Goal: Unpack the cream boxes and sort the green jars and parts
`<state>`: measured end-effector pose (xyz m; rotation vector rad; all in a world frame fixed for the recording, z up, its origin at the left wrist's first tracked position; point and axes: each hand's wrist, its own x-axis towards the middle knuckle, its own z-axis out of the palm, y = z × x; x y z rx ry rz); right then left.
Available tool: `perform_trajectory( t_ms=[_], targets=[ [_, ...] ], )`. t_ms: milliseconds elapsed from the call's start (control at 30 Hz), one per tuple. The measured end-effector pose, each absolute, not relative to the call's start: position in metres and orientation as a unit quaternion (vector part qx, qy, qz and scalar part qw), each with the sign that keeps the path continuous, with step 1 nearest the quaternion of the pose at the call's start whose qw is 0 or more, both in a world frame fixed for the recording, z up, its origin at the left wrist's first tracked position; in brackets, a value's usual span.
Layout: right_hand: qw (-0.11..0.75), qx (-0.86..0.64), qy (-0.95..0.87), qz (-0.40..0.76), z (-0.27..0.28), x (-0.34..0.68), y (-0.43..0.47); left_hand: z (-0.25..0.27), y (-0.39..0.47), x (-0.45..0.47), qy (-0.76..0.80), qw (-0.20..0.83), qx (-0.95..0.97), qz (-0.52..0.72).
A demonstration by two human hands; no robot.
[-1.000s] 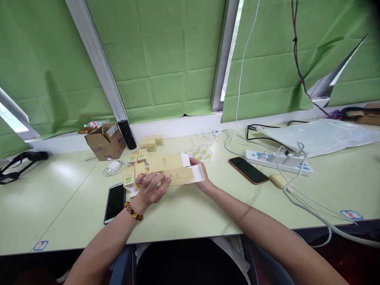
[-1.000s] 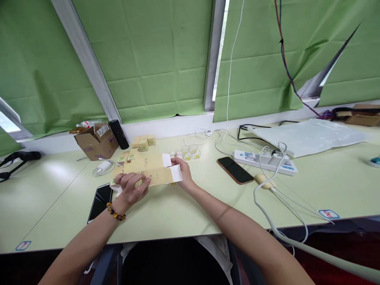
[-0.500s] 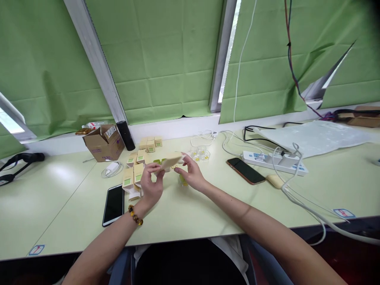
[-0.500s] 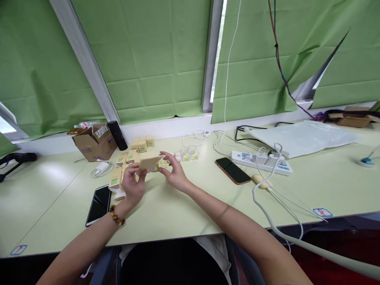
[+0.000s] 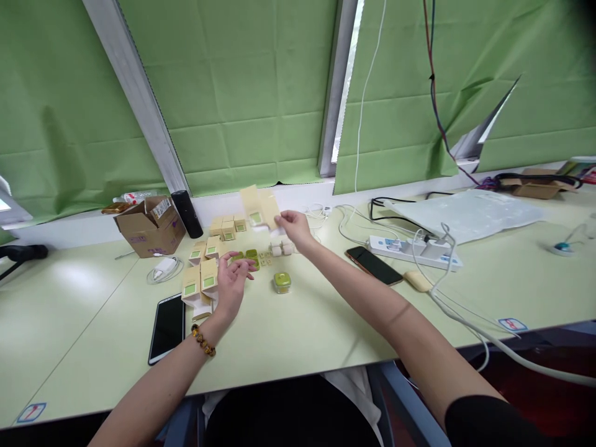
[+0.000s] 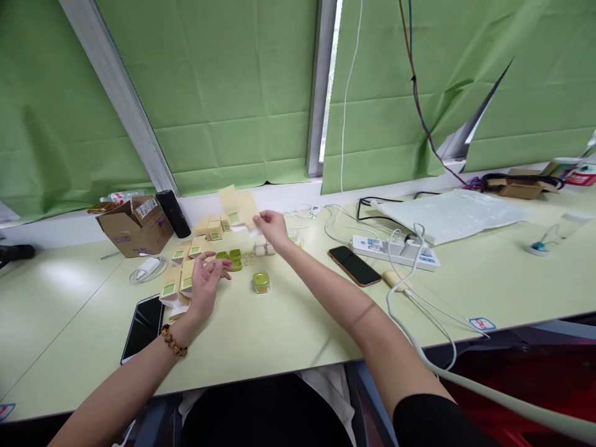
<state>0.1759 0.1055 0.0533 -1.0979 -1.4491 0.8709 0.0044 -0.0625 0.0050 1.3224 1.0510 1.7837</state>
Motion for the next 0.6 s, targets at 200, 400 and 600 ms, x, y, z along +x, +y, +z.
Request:
perform_trajectory(
  t_ms=[200, 400, 600],
  targets=[
    [0.463, -0.612, -0.568, 0.299, 0.055, 0.204, 0.199, -0.005, -0.063, 0.008, 0.438, 0.36, 0.538, 0.624],
    [0.335, -0.7, -0.581, 0.244, 0.033, 0.217, 0.237, -0.009, -0.064, 0.013, 0.459, 0.352, 0.56, 0.593],
    [0.251, -0.707, -0.64, 0.168, 0.027, 0.228, 0.248, -0.009, -0.063, 0.012, 0.464, 0.342, 0.565, 0.59]
  ],
)
